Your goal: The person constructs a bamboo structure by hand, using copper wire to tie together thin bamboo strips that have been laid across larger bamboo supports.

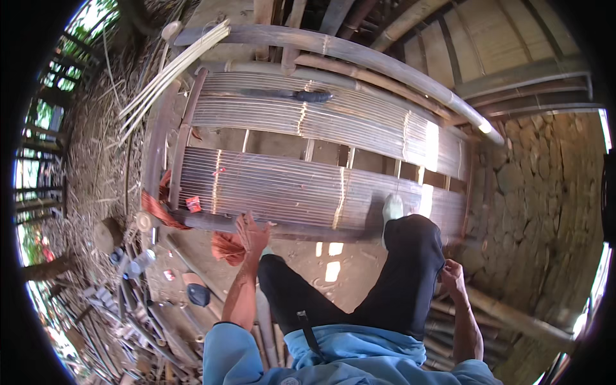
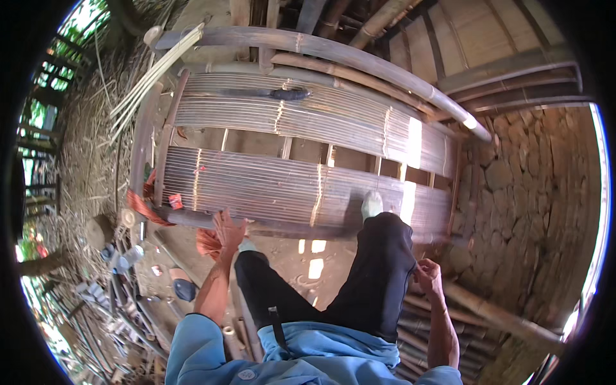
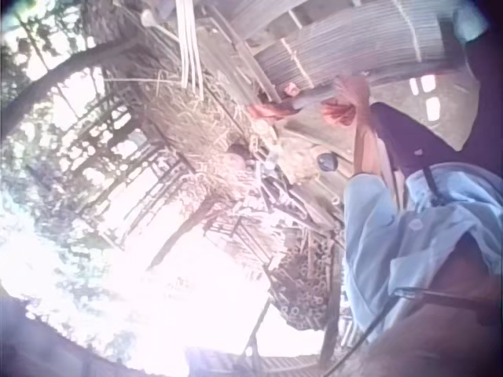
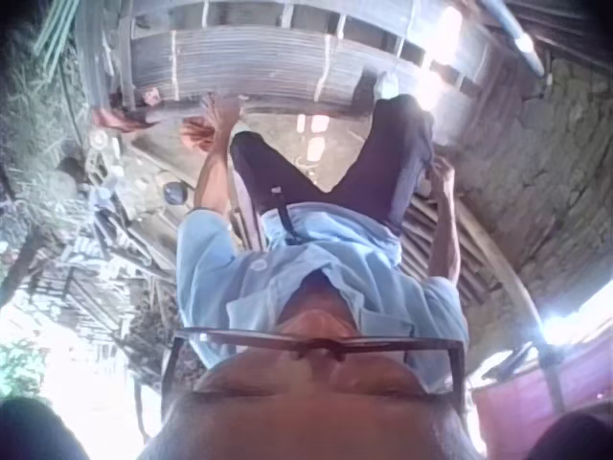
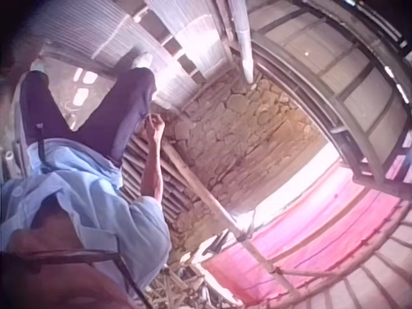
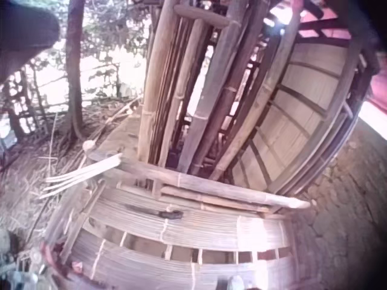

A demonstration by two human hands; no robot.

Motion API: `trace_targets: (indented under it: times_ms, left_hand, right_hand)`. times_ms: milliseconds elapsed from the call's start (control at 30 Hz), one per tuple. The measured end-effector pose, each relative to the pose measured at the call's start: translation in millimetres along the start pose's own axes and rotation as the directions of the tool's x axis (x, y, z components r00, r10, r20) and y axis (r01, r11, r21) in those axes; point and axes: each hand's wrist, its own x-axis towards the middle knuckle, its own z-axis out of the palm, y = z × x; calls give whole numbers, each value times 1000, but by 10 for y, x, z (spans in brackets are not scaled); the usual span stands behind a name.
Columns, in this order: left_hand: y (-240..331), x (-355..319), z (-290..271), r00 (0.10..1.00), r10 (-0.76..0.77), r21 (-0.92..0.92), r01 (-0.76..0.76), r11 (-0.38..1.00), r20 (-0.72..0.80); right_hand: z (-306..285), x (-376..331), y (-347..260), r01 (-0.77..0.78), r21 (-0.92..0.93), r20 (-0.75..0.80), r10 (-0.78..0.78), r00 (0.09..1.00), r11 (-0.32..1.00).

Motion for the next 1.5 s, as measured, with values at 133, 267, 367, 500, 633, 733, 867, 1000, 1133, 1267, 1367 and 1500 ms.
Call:
trace_targets:
  times_ms: [133, 267, 367, 500, 633, 733, 867, 1000, 1133, 1267, 1367, 1500]
  left_hand:
    - [343, 79, 334, 985, -175, -36, 175, 984, 4]
    - [38, -3, 536, 984, 9, -80, -24, 996, -177]
    - [126, -195, 508, 959, -18, 83, 43, 996, -282]
    - [436, -265, 411, 872, -471, -209, 439, 874, -137]
    - [754, -546, -537, 762, -542, -345, 645, 681, 355]
    - [915, -989, -1045, 788, -541, -376, 616, 692, 295]
    - [1154, -1181, -1258, 766, -569, -433, 640, 635, 299]
    - [1327, -920, -1674, 762, -607, -266, 648, 714, 224]
    - [1387, -1046, -2363, 625, -774, -367, 747, 554, 104]
    - [1470, -1131, -3269, 594, -804, -527, 681, 508, -8]
    - [1425, -1089, -3788, 600, -790, -811, 396, 430, -126]
    - [1096, -793, -4452, 640, -750, -944, -322, -65, -167]
  right_hand:
    - [-29, 1451, -14, 174, -460, -13, -203, 979, 871]
    - [1037, 2919, -595, 626, -376, 29, -666, 745, 683]
    - [1653, 3423, -904, 824, -430, 283, -812, 510, 369]
    - [1846, 4012, -796, 700, -201, 543, -516, 662, 686]
    - [1914, 4261, -603, 664, -105, 581, -496, 645, 740]
    - [1860, 4336, -593, 708, -130, 613, -505, 607, 694]
    - [1957, 4332, -495, 747, -86, 596, -567, 569, 659]
    - [2001, 4248, -451, 755, -91, 524, -614, 591, 650]
    - [2032, 4282, -393, 748, -147, 482, -613, 626, 648]
    - [1945, 4257, -471, 776, -79, 464, -666, 584, 626]
    - [1938, 4204, -468, 777, -80, 436, -679, 590, 624]
    - [1882, 4160, -556, 719, -163, 523, -559, 643, 675]
